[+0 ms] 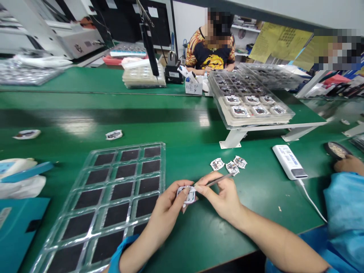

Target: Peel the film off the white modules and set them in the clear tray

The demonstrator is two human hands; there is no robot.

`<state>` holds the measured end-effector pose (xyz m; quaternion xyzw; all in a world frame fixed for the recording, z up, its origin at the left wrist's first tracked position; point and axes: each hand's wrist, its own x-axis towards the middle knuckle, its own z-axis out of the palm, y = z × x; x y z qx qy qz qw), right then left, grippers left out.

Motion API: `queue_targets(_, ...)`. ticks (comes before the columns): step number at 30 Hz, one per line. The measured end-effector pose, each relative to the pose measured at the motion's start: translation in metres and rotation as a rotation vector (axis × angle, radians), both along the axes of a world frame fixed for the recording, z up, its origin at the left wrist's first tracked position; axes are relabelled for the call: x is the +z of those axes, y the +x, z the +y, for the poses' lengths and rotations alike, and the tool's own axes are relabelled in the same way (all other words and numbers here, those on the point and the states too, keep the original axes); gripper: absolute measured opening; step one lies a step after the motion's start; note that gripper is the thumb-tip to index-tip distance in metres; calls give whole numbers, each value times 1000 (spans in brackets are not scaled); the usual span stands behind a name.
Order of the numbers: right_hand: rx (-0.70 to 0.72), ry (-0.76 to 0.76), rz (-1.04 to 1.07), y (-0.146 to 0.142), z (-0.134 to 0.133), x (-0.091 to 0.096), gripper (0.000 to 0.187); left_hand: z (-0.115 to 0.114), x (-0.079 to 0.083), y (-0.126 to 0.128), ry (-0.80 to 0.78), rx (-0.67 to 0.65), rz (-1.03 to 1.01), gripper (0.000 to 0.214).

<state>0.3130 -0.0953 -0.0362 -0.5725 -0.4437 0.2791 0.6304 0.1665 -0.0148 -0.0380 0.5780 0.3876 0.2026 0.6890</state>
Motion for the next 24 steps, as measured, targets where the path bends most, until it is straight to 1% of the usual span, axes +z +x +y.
queue_targets(5,-41,87,-78,6,2,3,4,1,2,0,-206,48,-47,43)
queue_targets(8,-21,79,-65,7,4,2,6,0,2,-1,-256,40,-72,45)
queue_targets(14,28,16,-22,3,6,-4,16,-1,1,-2,-225,16,-79,42)
queue_targets(16,55,-36,55,3,7,-6,22,-1,0,-3,-211,8,-85,39)
queue_targets(19,102,-99,223,3,8,-7,29,0,-1,-4,-191,-17,-93,34)
queue_targets(21,91,-97,291,2,9,-7,29,1,-1,-4,-162,-30,-90,31)
queue_targets(24,44,-78,288,1,9,-5,24,0,-1,-5,-102,-53,-66,27)
